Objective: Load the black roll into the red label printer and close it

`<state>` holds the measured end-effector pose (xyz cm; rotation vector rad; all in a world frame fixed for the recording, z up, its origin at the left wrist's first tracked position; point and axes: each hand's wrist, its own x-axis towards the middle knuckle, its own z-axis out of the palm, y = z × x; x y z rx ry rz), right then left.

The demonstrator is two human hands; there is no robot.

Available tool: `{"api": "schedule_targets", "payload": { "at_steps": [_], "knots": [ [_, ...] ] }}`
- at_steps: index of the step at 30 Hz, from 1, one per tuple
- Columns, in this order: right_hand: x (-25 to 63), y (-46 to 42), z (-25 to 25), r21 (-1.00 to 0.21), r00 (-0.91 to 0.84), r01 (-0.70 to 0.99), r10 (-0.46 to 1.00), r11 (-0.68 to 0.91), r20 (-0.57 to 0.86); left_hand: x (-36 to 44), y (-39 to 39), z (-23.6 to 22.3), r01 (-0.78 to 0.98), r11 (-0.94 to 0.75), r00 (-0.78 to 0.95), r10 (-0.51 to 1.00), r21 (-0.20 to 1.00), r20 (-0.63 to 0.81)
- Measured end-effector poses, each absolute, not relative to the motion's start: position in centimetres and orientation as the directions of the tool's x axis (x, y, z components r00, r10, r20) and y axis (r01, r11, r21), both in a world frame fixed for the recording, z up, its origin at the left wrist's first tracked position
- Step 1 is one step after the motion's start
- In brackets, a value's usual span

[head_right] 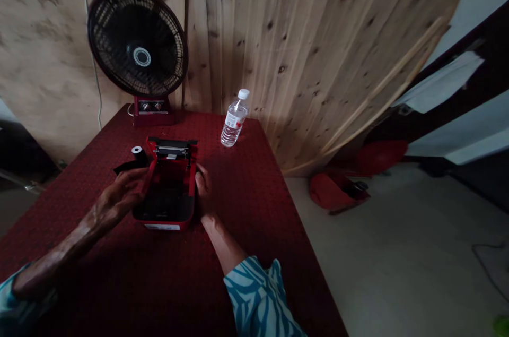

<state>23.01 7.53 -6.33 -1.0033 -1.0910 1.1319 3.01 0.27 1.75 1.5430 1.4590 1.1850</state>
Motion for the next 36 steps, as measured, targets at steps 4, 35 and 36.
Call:
{"api": "schedule_targets", "payload": {
  "at_steps": [4, 35, 36],
  "knots": [
    [22.9, 7.4, -5.9, -0.964, 0.086, -0.205, 0.984, 0.168, 0.153, 4.2, 3.2, 3.6, 0.621, -0.444, 0.342, 0.895, 0.646, 0.286],
    [23.2, 7.6, -6.6, -0.970, 0.085, -0.224, 0.993, 0.097, 0.079, -10.3, 5.2, 7.3, 0.419, -0.013, -0.192, 0.976, 0.908, 0.102],
    [23.2, 7.6, -6.6, -0.972, 0.089, -0.208, 0.992, 0.106, 0.089, -10.9, 5.8, 6.2, 0.400, -0.011, -0.194, 0.976, 0.917, 0.097]
  ]
}}
